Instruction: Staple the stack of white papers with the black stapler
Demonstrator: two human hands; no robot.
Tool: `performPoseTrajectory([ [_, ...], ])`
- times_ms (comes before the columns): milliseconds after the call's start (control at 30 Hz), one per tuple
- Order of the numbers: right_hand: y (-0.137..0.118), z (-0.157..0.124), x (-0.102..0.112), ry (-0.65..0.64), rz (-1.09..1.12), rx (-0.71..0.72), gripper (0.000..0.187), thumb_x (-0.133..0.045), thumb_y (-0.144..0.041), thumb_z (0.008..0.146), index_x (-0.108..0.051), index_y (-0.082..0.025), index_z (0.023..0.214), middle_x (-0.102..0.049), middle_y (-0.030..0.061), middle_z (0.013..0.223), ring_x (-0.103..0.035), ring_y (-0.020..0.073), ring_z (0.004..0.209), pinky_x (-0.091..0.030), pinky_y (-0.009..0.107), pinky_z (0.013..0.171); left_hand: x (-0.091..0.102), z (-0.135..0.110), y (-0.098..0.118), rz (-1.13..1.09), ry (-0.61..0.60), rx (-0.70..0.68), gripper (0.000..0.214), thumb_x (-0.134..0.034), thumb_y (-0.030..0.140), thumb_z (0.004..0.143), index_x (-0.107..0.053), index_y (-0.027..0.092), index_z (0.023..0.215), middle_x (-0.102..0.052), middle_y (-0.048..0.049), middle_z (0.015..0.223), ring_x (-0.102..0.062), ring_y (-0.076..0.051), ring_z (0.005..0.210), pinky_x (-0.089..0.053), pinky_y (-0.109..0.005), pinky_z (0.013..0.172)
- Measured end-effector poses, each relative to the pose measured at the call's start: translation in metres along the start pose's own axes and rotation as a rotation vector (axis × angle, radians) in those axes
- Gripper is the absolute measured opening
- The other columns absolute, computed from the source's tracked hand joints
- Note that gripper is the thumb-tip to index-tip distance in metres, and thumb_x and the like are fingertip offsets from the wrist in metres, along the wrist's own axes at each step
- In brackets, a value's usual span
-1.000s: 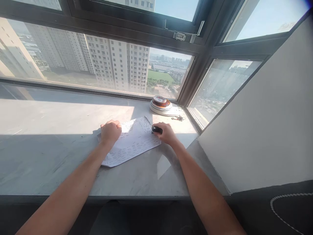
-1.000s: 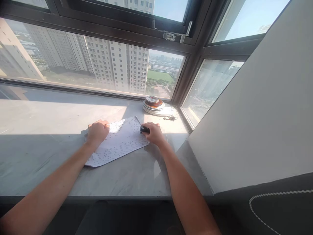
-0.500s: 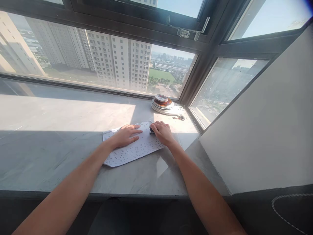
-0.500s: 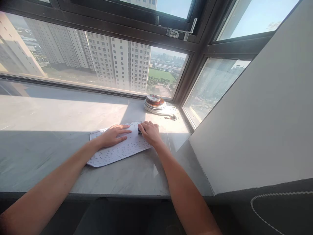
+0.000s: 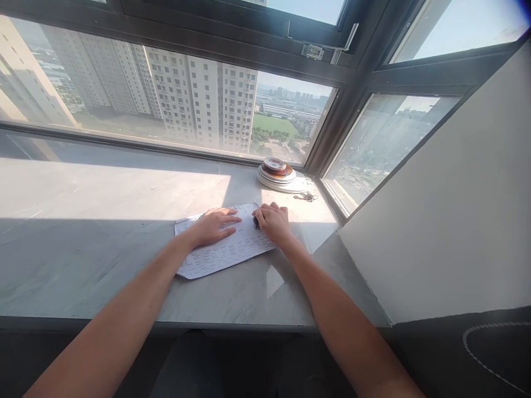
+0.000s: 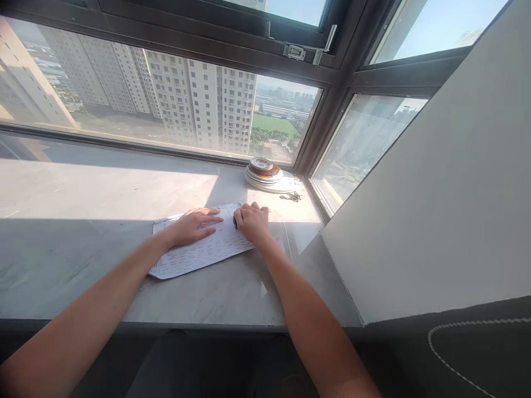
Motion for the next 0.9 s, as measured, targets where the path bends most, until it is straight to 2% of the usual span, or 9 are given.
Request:
performPoseTrajectory([
  [267,-0.005,-0.002,-0.002,-0.036,-0.094,0.081,0.053,-0.026,-0.032,0.111,-0.076,-0.027,0.095,-0.072,0.0040,0.102,-0.052,0.0234,0.099,-0.030,0.043,0.092,0.003,-0.002,-0.003,-0.016,0.011,0.025,0.047,-0.050,0.051,0.099,-0.064,0.037,0.142,-0.051,-0.0012,0.158,-0.047,-0.030,0.144,-0.038,-0.049,0.119],
  [367,-0.009,-0.004,-0.001,-0.013,-0.136,0.124,0.052,-0.026,-0.033,0.111,-0.075,-0.026,0.096,-0.070,0.0049,0.100,-0.051,0.0240,0.098,-0.029,0.044,0.091,0.004,-0.003,-0.008,-0.014,0.055,0.068,0.048,-0.046,0.050,0.100,-0.063,0.033,0.142,-0.048,-0.0032,0.160,-0.046,-0.029,0.145,-0.038,-0.048,0.120],
  [567,-0.013,-0.006,-0.003,0.022,-0.228,0.147,0.052,-0.025,-0.034,0.112,-0.072,-0.024,0.092,-0.067,0.0085,0.103,-0.048,0.0261,0.099,-0.030,0.045,0.089,0.008,-0.003,-0.019,0.041,0.140,0.174,0.050,-0.043,0.046,0.101,-0.062,0.026,0.143,-0.054,-0.0063,0.154,-0.044,-0.030,0.145,-0.036,-0.050,0.121],
  [900,-0.017,-0.006,-0.008,0.074,-0.280,0.154,0.051,-0.026,-0.033,0.111,-0.069,-0.021,0.086,-0.064,0.0118,0.102,-0.047,0.0285,0.096,-0.030,0.047,0.085,0.007,-0.003,-0.023,0.038,0.134,0.190,0.050,-0.040,0.042,0.102,-0.062,0.024,0.142,-0.056,-0.0058,0.152,-0.044,-0.029,0.143,-0.035,-0.047,0.121],
])
Point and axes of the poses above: each hand's wrist, its own z-axis towards the middle knuckle, its own x-axis out of the back of the hand, y = z × x, the point moved 7 cm from there along z, towards the middle knuckle
